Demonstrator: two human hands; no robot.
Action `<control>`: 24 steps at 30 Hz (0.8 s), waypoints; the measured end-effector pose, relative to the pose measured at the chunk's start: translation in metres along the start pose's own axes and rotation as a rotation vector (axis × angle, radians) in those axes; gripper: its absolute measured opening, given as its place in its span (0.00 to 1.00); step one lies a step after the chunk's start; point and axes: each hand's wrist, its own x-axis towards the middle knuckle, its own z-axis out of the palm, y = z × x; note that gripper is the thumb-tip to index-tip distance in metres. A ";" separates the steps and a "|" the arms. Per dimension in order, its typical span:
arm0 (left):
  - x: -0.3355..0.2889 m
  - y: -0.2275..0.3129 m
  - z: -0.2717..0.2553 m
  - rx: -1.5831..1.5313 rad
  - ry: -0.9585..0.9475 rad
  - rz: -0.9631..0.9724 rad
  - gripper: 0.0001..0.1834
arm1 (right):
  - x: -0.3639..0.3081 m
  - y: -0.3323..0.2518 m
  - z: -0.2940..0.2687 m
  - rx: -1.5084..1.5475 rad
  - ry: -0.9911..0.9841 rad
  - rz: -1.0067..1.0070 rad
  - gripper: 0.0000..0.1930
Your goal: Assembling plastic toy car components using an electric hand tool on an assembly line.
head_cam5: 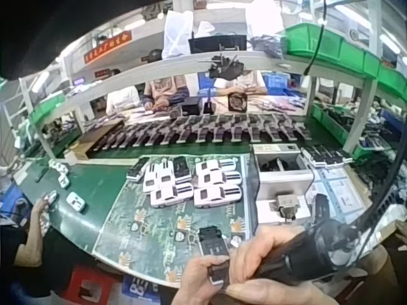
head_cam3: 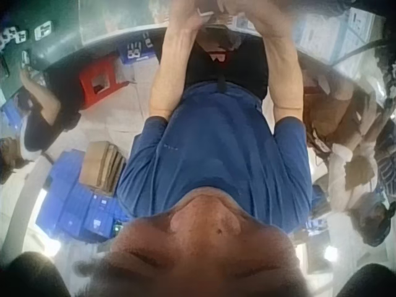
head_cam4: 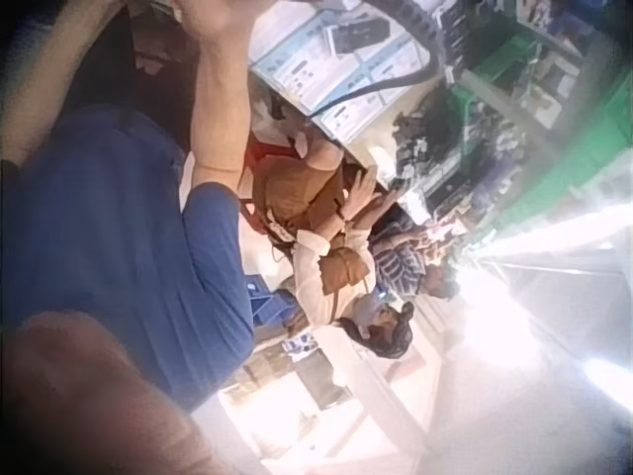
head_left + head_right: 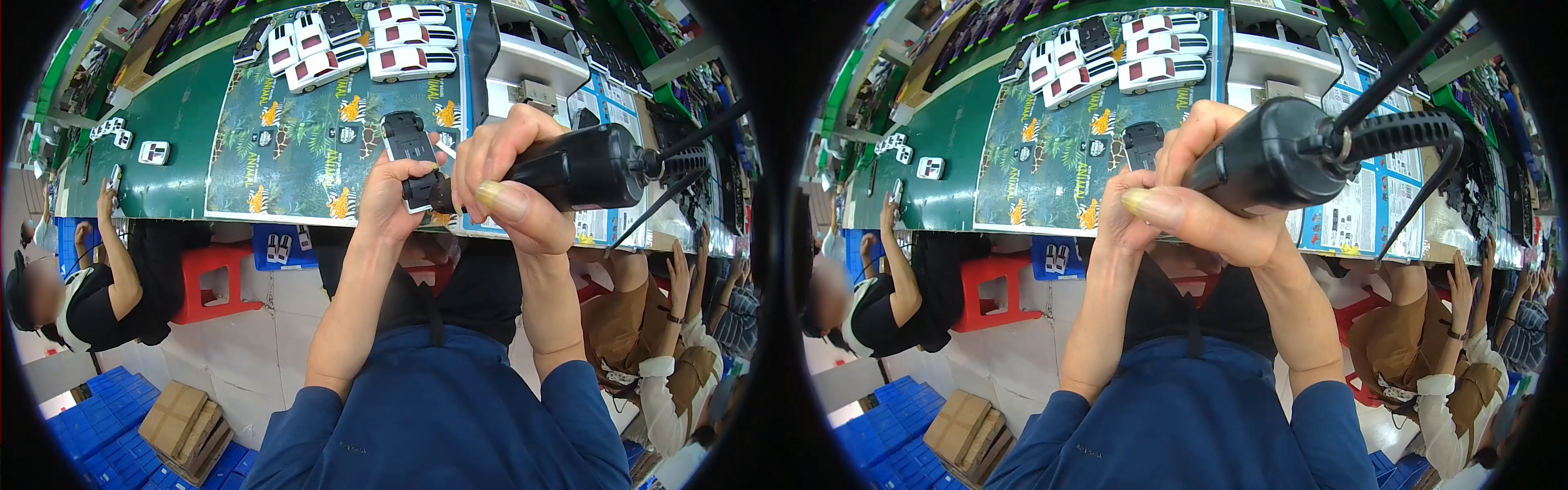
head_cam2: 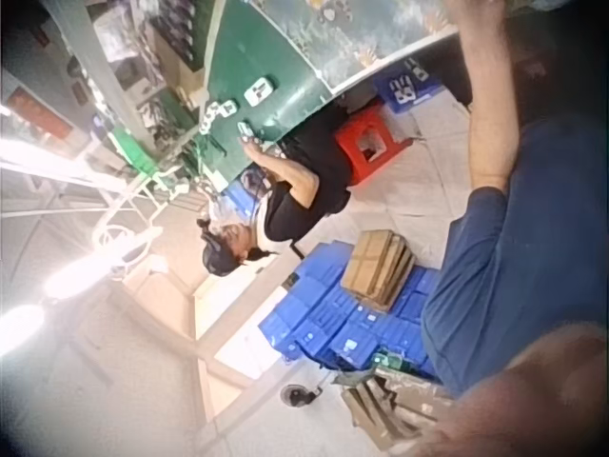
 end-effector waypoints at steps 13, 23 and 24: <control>-0.016 0.042 0.021 1.335 -0.233 0.829 0.27 | -0.021 -0.028 0.002 0.143 0.064 -0.134 0.12; -0.073 0.251 -0.061 2.997 -0.148 1.127 0.44 | -0.040 -0.039 -0.022 0.107 0.071 -0.158 0.14; -0.089 0.261 -0.066 3.001 -0.033 1.052 0.45 | -0.039 -0.040 -0.023 0.104 0.062 -0.169 0.13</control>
